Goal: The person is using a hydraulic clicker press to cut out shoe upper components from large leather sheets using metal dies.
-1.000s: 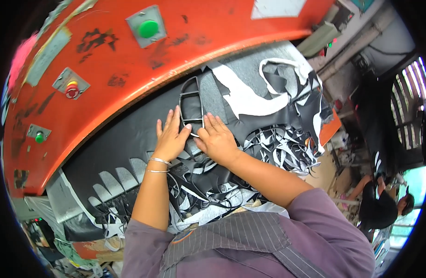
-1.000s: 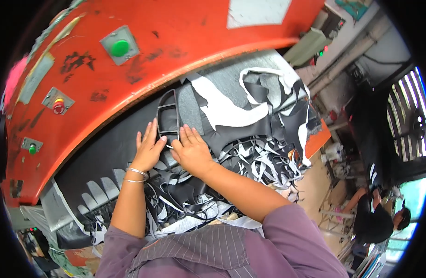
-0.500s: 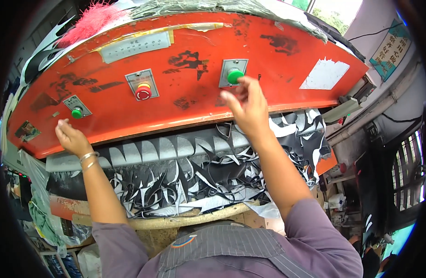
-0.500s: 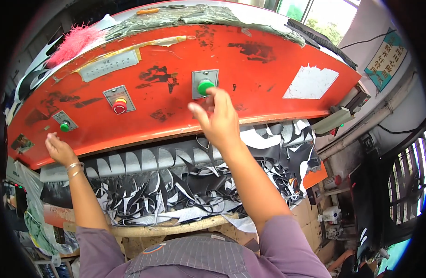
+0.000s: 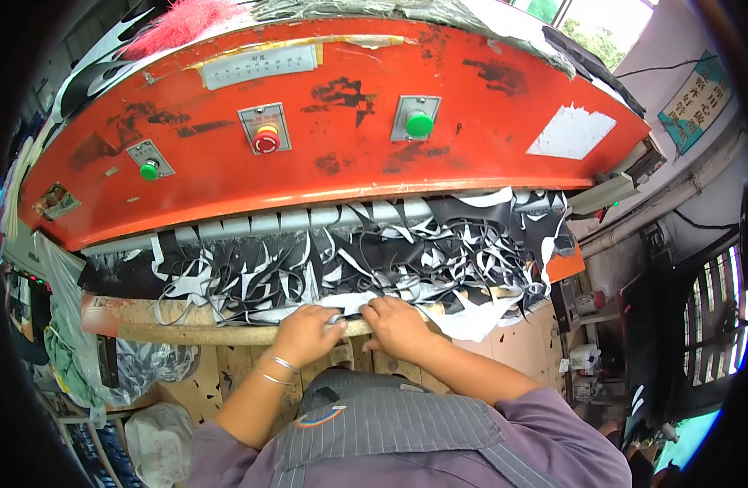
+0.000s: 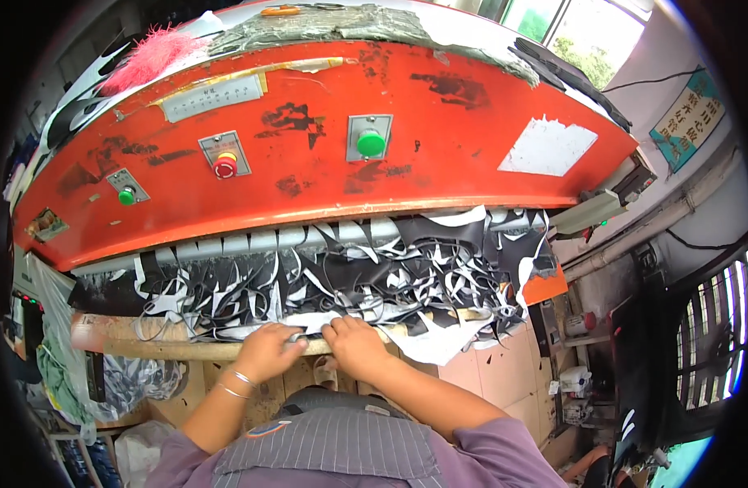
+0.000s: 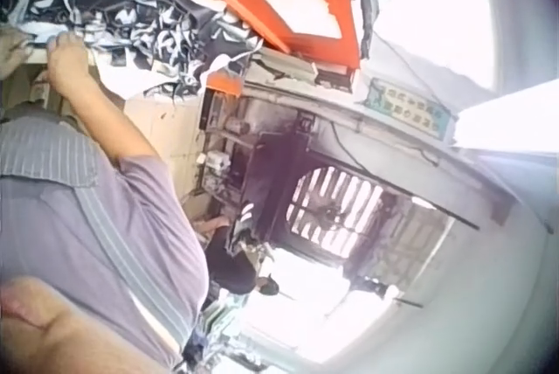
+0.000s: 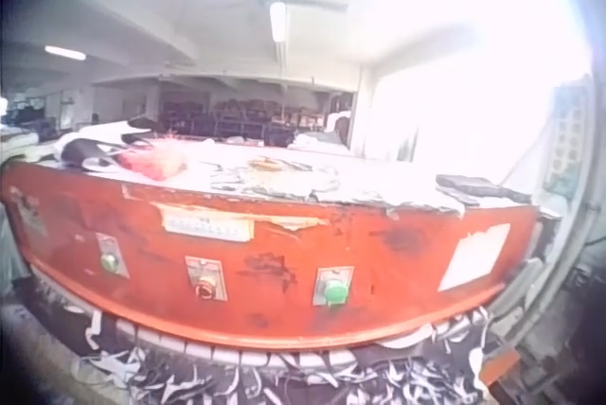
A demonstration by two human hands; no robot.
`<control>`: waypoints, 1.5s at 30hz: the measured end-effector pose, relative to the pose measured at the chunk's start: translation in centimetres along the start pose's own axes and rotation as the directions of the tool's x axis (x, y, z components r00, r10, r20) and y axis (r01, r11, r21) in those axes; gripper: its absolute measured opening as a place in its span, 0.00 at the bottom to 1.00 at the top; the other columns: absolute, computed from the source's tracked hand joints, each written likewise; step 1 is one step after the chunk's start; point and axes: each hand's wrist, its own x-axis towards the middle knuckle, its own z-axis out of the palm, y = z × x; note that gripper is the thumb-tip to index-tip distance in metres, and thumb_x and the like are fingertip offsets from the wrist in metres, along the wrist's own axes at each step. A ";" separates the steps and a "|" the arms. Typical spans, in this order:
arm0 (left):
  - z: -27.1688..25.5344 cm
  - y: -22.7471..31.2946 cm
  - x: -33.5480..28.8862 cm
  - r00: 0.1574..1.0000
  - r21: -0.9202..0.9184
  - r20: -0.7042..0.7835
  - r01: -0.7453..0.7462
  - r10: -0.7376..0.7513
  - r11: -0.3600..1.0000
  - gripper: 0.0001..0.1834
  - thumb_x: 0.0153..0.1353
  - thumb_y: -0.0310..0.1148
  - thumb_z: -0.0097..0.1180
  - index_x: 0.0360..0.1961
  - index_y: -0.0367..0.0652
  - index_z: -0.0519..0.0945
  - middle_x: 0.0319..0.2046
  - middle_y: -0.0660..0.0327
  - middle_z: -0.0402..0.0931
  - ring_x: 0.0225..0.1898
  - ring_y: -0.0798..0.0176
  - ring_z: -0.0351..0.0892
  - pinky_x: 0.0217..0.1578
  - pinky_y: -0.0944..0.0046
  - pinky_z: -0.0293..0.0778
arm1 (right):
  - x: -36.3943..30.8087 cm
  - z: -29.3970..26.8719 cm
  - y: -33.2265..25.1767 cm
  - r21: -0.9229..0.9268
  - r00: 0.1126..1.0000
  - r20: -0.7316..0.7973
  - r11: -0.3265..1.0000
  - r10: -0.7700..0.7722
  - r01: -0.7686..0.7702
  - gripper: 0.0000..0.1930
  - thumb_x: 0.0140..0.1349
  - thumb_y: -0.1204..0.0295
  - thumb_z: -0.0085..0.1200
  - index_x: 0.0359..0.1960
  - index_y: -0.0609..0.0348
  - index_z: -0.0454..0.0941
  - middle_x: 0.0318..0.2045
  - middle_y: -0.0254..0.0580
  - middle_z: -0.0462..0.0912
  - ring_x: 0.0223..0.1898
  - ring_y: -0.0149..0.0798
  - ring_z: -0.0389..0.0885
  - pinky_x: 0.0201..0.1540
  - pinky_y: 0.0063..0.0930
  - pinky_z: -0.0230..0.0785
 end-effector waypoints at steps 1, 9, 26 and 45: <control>0.6 0.6 0.0 1.000 -0.003 0.007 0.001 -0.001 1.000 0.13 0.56 0.41 0.58 0.29 0.41 0.82 0.29 0.55 0.79 0.36 0.51 0.78 0.36 0.57 0.75 | -0.1 0.5 0.0 0.003 1.000 0.004 1.000 0.006 -0.006 0.25 0.42 0.58 0.69 0.40 0.59 0.76 0.35 0.44 0.79 0.41 0.48 0.78 0.44 0.38 0.71; 1.6 1.8 1.1 0.986 0.129 -0.147 0.091 -0.072 0.987 0.14 0.48 0.43 0.60 0.22 0.42 0.79 0.24 0.57 0.75 0.31 0.52 0.75 0.30 0.55 0.72 | 1.9 -0.6 1.0 -0.014 0.991 0.109 0.997 0.083 -0.082 0.20 0.35 0.64 0.70 0.31 0.58 0.78 0.32 0.44 0.80 0.38 0.45 0.80 0.39 0.36 0.74; -7.8 -5.8 17.1 0.935 -0.558 0.083 0.331 -0.346 0.761 0.10 0.60 0.32 0.58 0.31 0.34 0.82 0.27 0.62 0.81 0.30 0.72 0.77 0.35 0.70 0.73 | 12.4 -1.6 20.2 0.850 0.703 0.037 0.348 0.710 -0.396 0.15 0.52 0.66 0.65 0.27 0.60 0.69 0.30 0.50 0.79 0.46 0.57 0.80 0.61 0.45 0.63; -0.2 -10.1 27.3 0.992 0.015 0.116 0.045 -0.047 0.999 0.38 0.51 0.35 0.48 0.67 0.38 0.59 0.64 0.50 0.63 0.70 0.51 0.51 0.69 0.46 0.35 | 18.3 1.9 15.0 0.065 0.879 -0.417 0.972 0.232 -0.226 0.12 0.56 0.65 0.55 0.35 0.61 0.71 0.48 0.69 0.75 0.57 0.63 0.71 0.63 0.54 0.57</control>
